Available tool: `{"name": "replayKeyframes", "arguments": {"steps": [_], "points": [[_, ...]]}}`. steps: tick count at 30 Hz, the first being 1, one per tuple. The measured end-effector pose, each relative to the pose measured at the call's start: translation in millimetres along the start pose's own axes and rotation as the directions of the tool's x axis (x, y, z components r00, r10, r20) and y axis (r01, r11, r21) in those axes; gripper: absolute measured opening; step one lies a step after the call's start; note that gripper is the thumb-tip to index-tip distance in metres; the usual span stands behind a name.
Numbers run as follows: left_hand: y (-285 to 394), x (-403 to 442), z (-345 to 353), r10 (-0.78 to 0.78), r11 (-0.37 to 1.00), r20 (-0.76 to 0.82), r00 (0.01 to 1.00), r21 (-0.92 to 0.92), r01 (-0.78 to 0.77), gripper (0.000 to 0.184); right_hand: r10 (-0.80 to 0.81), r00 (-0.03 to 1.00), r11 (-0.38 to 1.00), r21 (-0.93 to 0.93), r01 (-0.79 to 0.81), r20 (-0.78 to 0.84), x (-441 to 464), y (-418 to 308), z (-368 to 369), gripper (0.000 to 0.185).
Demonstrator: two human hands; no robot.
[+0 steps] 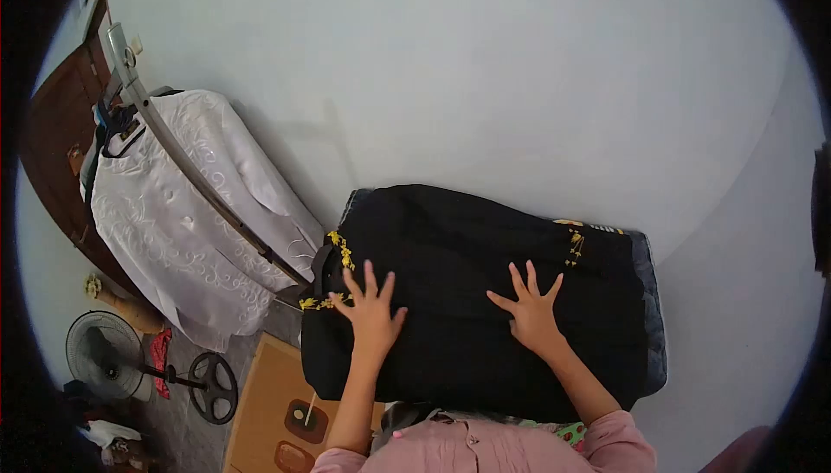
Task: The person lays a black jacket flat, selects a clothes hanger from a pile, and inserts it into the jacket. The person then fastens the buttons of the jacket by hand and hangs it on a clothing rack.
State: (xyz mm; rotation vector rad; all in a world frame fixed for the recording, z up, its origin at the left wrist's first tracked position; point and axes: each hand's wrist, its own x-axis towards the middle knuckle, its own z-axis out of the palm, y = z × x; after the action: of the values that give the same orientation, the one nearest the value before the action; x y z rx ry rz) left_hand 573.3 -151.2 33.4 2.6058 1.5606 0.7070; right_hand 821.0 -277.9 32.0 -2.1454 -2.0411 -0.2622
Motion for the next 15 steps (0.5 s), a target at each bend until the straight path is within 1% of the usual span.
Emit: {"name": "replayKeyframes", "arguments": {"steps": [1, 2, 3, 4, 5, 6, 8, 9, 10, 13, 14, 15], "points": [[12.4, 1.5, -8.5, 0.077, 0.996, 0.054, 0.996, -0.043, -0.075, 0.043, 0.026, 1.000, 0.999, 0.040, -0.026, 0.009, -0.6, 4.3, -4.4, 0.064], [16.8, 2.7, -3.6, 0.081, 0.996, 0.053, 0.995, -0.045, -0.079, 0.043, 0.050, 0.999, 0.996, 0.080, -0.051, 0.018, -1.1, 8.7, -7.6, 0.064], [18.7, 4.6, 5.4, 0.215, 0.976, 0.078, 0.974, -0.040, -0.212, 0.042, 0.072, 0.997, 0.996, 0.060, -0.071, -0.005, -1.4, 12.5, -7.1, 0.059], [19.8, 6.7, 13.7, 0.345, 0.938, 0.104, 0.933, -0.039, -0.343, 0.040, 0.076, 0.997, 0.995, 0.061, -0.076, -0.005, -0.8, 15.3, -9.6, 0.059], [21.3, 9.9, 19.0, 0.361, 0.932, 0.105, 0.927, -0.030, -0.360, 0.030, 0.099, 0.995, 0.995, 0.035, -0.099, -0.011, 0.8, 17.5, -12.9, 0.057], [21.3, 13.9, 22.9, 0.367, 0.930, 0.107, 0.924, -0.030, -0.366, 0.030, 0.122, 0.992, 0.992, 0.008, -0.122, -0.017, 1.1, 19.6, -15.2, 0.055], [21.6, 23.7, 26.8, 0.379, 0.924, 0.028, 0.925, 0.032, -0.380, 0.020, 0.125, 0.991, 0.992, -0.018, -0.126, -0.043, 0.0, 24.8, -12.2, 0.052], [22.7, 27.7, 24.6, 0.372, 0.928, 0.016, 0.928, 0.031, -0.372, 0.016, 0.111, 0.991, 0.993, -0.042, -0.114, -0.074, -0.6, 27.2, -8.1, 0.052], [24.0, 30.5, 24.6, 0.376, 0.926, 0.018, 0.926, 0.032, -0.377, 0.016, 0.095, 0.990, 0.993, -0.066, -0.102, -0.103, -1.4, 29.2, -6.1, 0.051], [26.5, 33.8, 22.8, 0.367, 0.928, 0.040, 0.929, 0.048, -0.369, 0.021, 0.096, 0.993, 0.994, -0.041, -0.099, -0.066, -1.0, 33.4, -6.8, 0.048], [29.6, 33.2, 20.3, 0.353, 0.934, 0.071, 0.933, 0.024, -0.356, 0.023, 0.098, 0.993, 0.994, -0.040, -0.100, -0.065, -0.3, 34.6, -5.8, 0.048], [34.0, 32.8, 17.9, 0.340, 0.940, 0.102, 0.935, -0.001, -0.342, 0.025, 0.031, 0.995, 0.999, -0.004, -0.032, -0.096, 0.9, 35.5, -5.8, 0.047]]}}
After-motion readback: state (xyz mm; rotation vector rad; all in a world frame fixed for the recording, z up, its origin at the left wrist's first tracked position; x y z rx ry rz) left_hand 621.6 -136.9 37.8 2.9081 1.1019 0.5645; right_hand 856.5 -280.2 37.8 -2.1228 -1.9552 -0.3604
